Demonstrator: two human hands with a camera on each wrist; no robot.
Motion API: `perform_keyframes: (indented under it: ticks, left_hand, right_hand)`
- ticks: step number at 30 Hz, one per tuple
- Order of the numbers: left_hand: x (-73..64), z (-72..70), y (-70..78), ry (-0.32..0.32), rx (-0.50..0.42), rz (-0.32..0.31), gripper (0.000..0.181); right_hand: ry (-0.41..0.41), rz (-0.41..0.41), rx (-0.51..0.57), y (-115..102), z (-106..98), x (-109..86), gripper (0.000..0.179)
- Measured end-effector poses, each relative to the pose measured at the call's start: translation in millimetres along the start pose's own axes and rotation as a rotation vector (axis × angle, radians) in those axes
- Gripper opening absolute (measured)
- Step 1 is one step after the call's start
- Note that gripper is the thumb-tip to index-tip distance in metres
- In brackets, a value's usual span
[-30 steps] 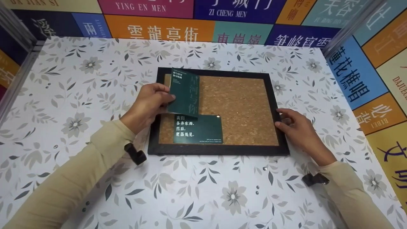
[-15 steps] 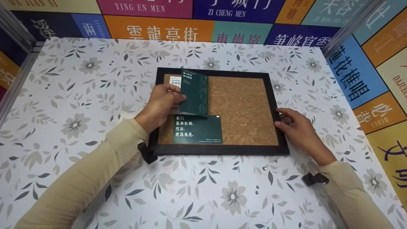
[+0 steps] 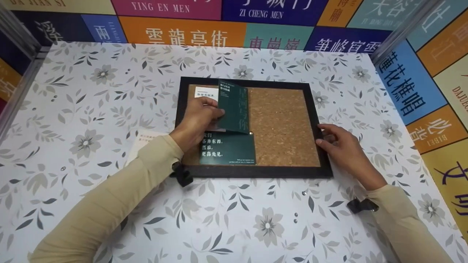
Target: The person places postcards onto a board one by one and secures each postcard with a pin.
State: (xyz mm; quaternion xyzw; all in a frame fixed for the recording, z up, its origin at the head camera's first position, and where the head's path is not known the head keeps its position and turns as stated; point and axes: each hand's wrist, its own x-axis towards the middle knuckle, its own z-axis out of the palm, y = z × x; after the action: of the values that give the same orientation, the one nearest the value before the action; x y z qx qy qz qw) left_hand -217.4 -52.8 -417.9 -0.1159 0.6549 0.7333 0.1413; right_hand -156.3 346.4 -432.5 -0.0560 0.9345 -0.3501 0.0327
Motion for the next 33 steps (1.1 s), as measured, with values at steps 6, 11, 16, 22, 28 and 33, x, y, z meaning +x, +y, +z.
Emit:
perform_keyframes:
  ticks: [6, 11, 16, 22, 28, 33]
  left_hand:
    - [3.1, 5.4, -1.6, 0.026, 0.030, 0.008, 0.018]
    - [5.8, 10.5, -4.1, 0.042, 0.053, 0.013, 0.018]
    - [7.7, 16.9, -5.3, 0.050, 0.044, 0.010, 0.017]
    - [8.7, 24.0, -4.1, 0.064, 0.062, 0.013, 0.015]
    - [10.7, 27.4, -4.4, 0.073, 0.101, 0.032, 0.015]
    - [11.9, 28.6, -4.6, 0.095, 0.207, 0.085, 0.014]
  right_hand:
    - [0.001, 0.011, -0.007, -0.6, -0.4, 0.6, 0.049]
    - [0.013, 0.009, -0.016, -0.3, 0.0, 0.3, 0.049]
    - [0.022, 0.004, -0.011, 0.2, 0.6, -0.3, 0.048]
    - [0.020, -0.003, -0.004, 1.7, 0.3, -0.6, 0.048]
    - [0.016, -0.012, -0.001, 2.6, -0.1, -0.7, 0.048]
    - [0.021, -0.011, 0.002, 1.5, 0.5, 0.0, 0.047]
